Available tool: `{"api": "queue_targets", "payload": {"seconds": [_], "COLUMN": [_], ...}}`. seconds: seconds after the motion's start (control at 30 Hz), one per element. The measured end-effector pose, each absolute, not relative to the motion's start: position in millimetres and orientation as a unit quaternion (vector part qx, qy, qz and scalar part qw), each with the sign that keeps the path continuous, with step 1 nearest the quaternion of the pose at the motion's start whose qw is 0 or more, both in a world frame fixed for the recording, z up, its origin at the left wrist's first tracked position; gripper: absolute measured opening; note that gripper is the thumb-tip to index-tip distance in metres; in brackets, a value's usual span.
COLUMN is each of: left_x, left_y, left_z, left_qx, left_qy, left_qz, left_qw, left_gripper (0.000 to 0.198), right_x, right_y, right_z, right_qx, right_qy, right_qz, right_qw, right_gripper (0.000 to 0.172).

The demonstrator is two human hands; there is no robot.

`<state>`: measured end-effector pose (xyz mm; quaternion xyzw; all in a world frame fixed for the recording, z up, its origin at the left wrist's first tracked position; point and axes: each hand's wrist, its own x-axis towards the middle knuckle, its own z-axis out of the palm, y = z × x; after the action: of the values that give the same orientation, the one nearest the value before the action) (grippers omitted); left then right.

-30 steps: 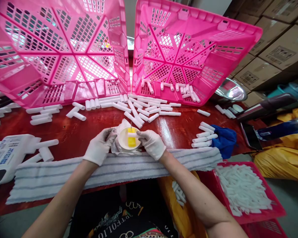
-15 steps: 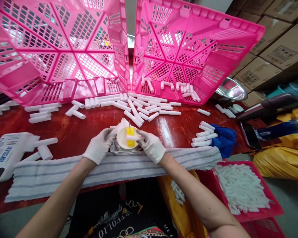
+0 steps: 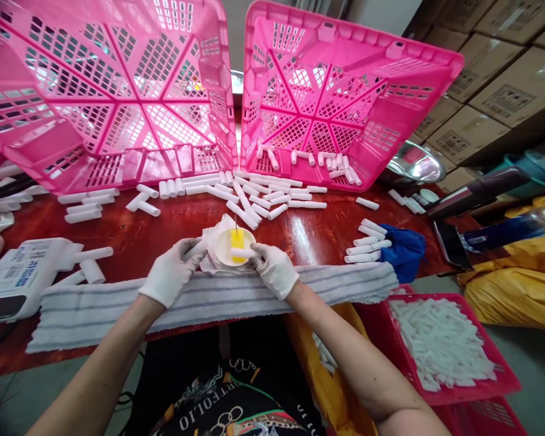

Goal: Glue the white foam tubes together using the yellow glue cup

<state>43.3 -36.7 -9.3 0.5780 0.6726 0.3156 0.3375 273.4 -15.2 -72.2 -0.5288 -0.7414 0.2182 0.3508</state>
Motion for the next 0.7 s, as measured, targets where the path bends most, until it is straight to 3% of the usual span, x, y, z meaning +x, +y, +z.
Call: {"api": "queue_targets", "payload": {"seconds": [0.23, 0.43, 0.6, 0.7], "left_x": [42.7, 61.5, 71.2, 74.4], "left_y": [-50.0, -66.1, -80.6, -85.4], "left_z": [-9.3, 0.0, 8.3, 16.1], "left_qx": [0.572, 0.569, 0.568, 0.613], "left_qy": [0.66, 0.572, 0.525, 0.536], "left_qz": [0.344, 0.376, 0.364, 0.326], "left_qw": [0.345, 0.456, 0.519, 0.481], "left_gripper": [0.037, 0.034, 0.039, 0.036], "right_x": [268.8, 267.3, 272.3, 271.1], "right_y": [-35.2, -55.2, -55.4, -61.3], "right_z": [-45.5, -9.1, 2.4, 6.7], "right_qx": [-0.469, -0.513, -0.523, -0.536], "right_qy": [-0.745, -0.572, -0.553, -0.578], "right_qz": [0.258, 0.466, 0.516, 0.461], "right_qw": [0.399, 0.438, 0.393, 0.408], "right_gripper": [0.012, 0.028, 0.036, 0.037]}}
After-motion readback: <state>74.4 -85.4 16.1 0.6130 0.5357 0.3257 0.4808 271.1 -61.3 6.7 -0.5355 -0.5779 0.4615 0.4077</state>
